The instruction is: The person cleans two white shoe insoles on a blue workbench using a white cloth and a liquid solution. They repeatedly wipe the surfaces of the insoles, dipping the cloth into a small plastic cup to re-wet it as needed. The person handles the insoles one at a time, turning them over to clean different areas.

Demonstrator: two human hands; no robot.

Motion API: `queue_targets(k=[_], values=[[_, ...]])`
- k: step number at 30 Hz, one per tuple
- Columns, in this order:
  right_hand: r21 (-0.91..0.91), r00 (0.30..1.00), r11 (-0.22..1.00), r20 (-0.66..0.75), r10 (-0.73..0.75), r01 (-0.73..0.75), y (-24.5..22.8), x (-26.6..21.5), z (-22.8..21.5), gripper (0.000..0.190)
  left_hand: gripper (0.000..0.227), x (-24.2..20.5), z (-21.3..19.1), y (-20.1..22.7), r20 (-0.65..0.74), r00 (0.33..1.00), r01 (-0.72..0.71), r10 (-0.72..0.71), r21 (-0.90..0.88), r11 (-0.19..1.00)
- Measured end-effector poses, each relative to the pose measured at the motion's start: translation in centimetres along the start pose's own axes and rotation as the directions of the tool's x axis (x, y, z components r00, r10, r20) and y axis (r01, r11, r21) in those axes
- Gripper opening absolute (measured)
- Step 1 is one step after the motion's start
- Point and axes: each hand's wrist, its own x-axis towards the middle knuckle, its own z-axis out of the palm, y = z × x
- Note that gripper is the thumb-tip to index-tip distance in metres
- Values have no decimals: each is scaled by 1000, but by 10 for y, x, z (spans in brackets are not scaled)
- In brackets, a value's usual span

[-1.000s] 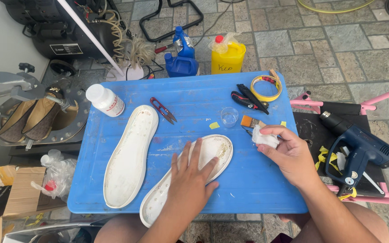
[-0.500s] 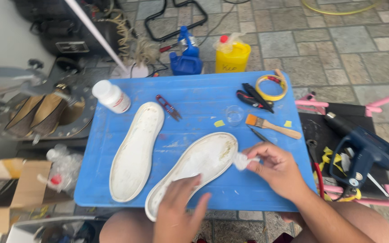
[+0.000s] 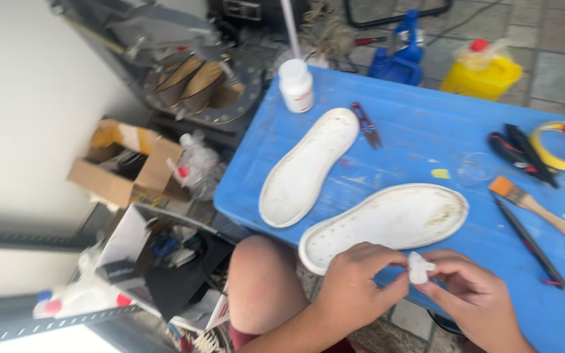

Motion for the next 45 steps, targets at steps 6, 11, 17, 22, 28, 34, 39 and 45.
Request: queue_targets(k=[6, 11, 17, 22, 28, 34, 39, 45], values=[[-310, 999, 950, -39, 10, -21, -9, 0, -19, 34, 18, -12, -58, -12, -87, 980, 183, -180, 24, 983], [-476, 968, 874, -158, -194, 98, 40, 8, -106, 11, 19, -33, -151, -57, -472, 838, 424, -274, 248, 871], [-726, 944, 675, -300, -139, -131, 51, 6, -161, 11, 20, -74, -233, -150, -708, 612, 747, -352, 372, 552], [-788, 893, 581, -391, -222, -201, -1, -11, -164, 13, 52, -81, -253, -215, -733, 596, 726, -328, 317, 610], [-811, 891, 561, -368, -265, -168, -64, 12, -113, 20, 32, -71, -225, -186, -745, 628, 639, -225, 329, 695], [-900, 938, 354, -318, -138, -253, -81, 29, -85, 33, 29, -44, -168, -100, -563, 817, 386, -123, 375, 843], [-906, 934, 316, -335, -128, -282, -73, 30, -82, 27, 82, -24, -118, -64, -55, 986, 163, -158, 524, 836], [-820, 903, 453, -424, -69, -350, -74, 28, -88, 25, 139, -16, -66, -62, 116, 929, 147, -353, 757, 636]])
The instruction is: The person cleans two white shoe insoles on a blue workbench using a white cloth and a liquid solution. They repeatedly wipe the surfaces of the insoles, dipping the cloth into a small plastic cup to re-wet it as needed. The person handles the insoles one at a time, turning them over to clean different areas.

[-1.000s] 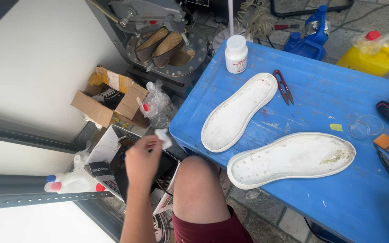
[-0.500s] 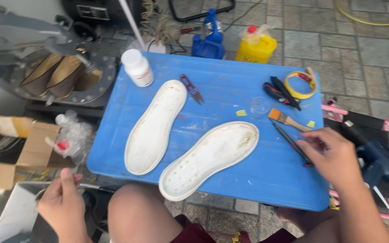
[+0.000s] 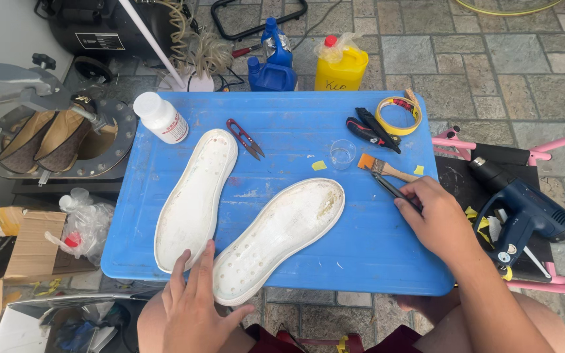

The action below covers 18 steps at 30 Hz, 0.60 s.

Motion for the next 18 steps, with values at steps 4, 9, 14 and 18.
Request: queue_targets(k=[4, 9, 14, 18], values=[[150, 998, 987, 1, 63, -62, 13, -2, -1, 20, 138, 3, -4, 7, 5, 999, 44, -44, -6, 999], [618, 996, 783, 89, 24, -74, 41, -5, 14, 9, 122, 0, -32, -3, -140, 986, -123, 86, -287, 950], [779, 966, 603, 254, -55, -170, 38, -8, 31, 22, 123, 18, -54, -11, -128, 988, -154, 87, -776, 612], [713, 950, 679, 305, -73, -177, 12, -11, 38, 19, 121, 66, -46, -14, -272, 960, -278, 60, -944, 179]])
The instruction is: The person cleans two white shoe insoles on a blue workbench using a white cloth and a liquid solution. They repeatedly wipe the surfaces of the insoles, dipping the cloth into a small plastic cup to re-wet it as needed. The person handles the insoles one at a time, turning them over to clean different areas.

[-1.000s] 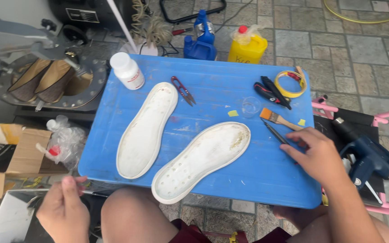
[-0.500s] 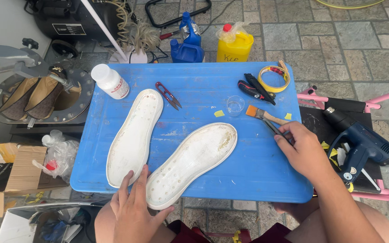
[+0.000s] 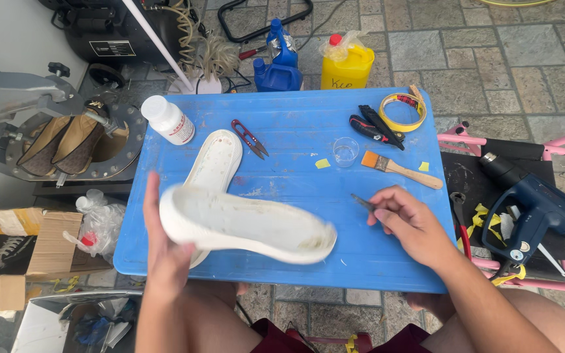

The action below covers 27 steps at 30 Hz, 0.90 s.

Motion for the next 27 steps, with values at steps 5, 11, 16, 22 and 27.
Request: queue_targets(k=[5, 11, 16, 22, 27], values=[[-396, 996, 913, 41, -83, 92, -31, -4, 33, 29, 99, 63, 24, -51, -125, 992, -72, 37, -284, 956], [-570, 960, 773, 171, -222, 280, -47, 0, 60, 25, 74, 80, 67, -71, -123, 984, 98, -130, -237, 967], [-637, 949, 704, 192, -251, 314, -48, 3, 65, 23, 78, 62, 85, -64, 84, 975, 223, -206, -383, 897], [-760, 875, 473, 260, -407, 446, -47, 13, 67, 23, 95, 57, 81, -76, 292, 929, 321, -229, -325, 890], [-802, 830, 309, 368, -420, 512, -49, 26, 63, 26, 116, 50, 96, -84, 393, 903, 248, -172, -153, 957]])
